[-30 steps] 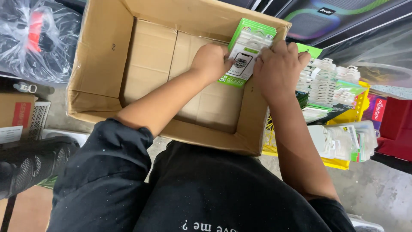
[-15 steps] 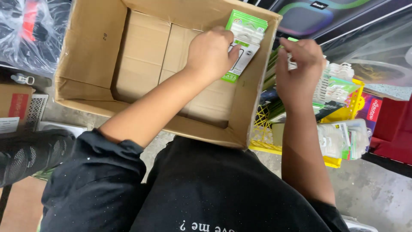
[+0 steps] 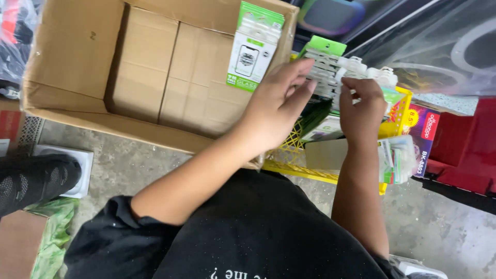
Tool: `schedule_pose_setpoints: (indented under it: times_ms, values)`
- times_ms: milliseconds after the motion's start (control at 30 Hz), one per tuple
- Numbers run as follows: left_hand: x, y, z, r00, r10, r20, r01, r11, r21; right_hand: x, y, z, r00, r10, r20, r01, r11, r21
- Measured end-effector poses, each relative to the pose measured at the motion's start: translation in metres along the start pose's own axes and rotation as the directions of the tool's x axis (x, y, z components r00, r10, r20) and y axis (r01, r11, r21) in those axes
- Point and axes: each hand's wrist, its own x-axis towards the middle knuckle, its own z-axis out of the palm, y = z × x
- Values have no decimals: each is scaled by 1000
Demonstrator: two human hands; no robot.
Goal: Sorting and transferring items from a yellow bin to a cardboard box.
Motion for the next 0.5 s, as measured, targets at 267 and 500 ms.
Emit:
schedule_pose_setpoints:
  times_ms: [267,500]
  values:
    - [-33,-37,76,998,-64,-19,66,989,134,-19,44,-1,987,-25,158,60,975,-216]
    - [-44,-121,127,970,-159,-186,201,952,230,-25,62,7,976,-58,212,125,940,-317]
